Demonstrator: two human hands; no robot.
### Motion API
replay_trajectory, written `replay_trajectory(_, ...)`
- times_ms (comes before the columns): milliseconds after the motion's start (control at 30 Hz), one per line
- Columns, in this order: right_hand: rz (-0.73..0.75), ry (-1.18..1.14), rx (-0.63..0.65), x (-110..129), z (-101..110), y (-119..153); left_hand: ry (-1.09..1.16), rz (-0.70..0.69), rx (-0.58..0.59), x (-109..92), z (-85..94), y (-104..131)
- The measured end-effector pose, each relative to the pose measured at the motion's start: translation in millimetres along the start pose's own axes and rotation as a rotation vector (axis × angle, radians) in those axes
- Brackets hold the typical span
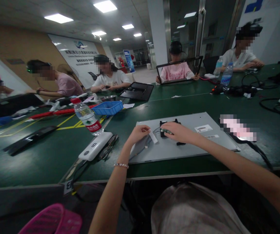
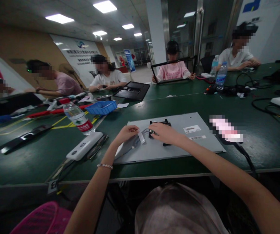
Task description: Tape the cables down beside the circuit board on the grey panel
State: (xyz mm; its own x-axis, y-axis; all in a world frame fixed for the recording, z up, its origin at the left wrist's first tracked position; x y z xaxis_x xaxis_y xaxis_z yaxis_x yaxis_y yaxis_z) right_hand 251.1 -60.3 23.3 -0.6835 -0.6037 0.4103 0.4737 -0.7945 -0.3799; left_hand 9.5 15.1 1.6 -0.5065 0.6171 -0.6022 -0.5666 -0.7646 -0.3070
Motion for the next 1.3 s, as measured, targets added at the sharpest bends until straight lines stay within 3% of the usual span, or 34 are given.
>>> replay_trajectory(100,0.113,0.062,0.059,18.5,-17.3,-3.7,-0.037,-0.013,-0.03,-4.9,1.2,2.2)
replay_trajectory(233,0.183,0.116,0.089,30.7,-30.4,-4.1,-0.126,-0.144,-0.117,-22.2,4.7,4.3)
replay_trajectory(367,0.212,0.155,0.089,33.4,-34.6,-3.0,-0.187,-0.239,-0.053,-32.4,3.1,4.6)
replay_trajectory(567,0.207,0.21,0.111,34.6,-40.1,-0.9,-0.161,-0.248,0.105,-20.9,-4.7,7.1)
replay_trajectory(1300,0.159,0.137,0.128,37.1,-35.2,8.5,-0.163,-0.16,0.069,-11.8,-6.0,5.8)
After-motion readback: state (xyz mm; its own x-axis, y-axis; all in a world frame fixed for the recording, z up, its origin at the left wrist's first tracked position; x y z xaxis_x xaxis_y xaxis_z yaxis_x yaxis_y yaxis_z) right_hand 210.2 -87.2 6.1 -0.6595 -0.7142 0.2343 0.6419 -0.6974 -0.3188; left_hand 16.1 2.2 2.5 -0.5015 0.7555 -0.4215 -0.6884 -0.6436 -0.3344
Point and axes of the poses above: each hand's wrist, its own y-axis away from the middle knuckle, its own z-axis out of the back of the hand, x = y × z, the point moved 2 cm from there along -y, towards the middle knuckle, and after that the axes turned 13 degrees about -z, right-handed, at the moved point
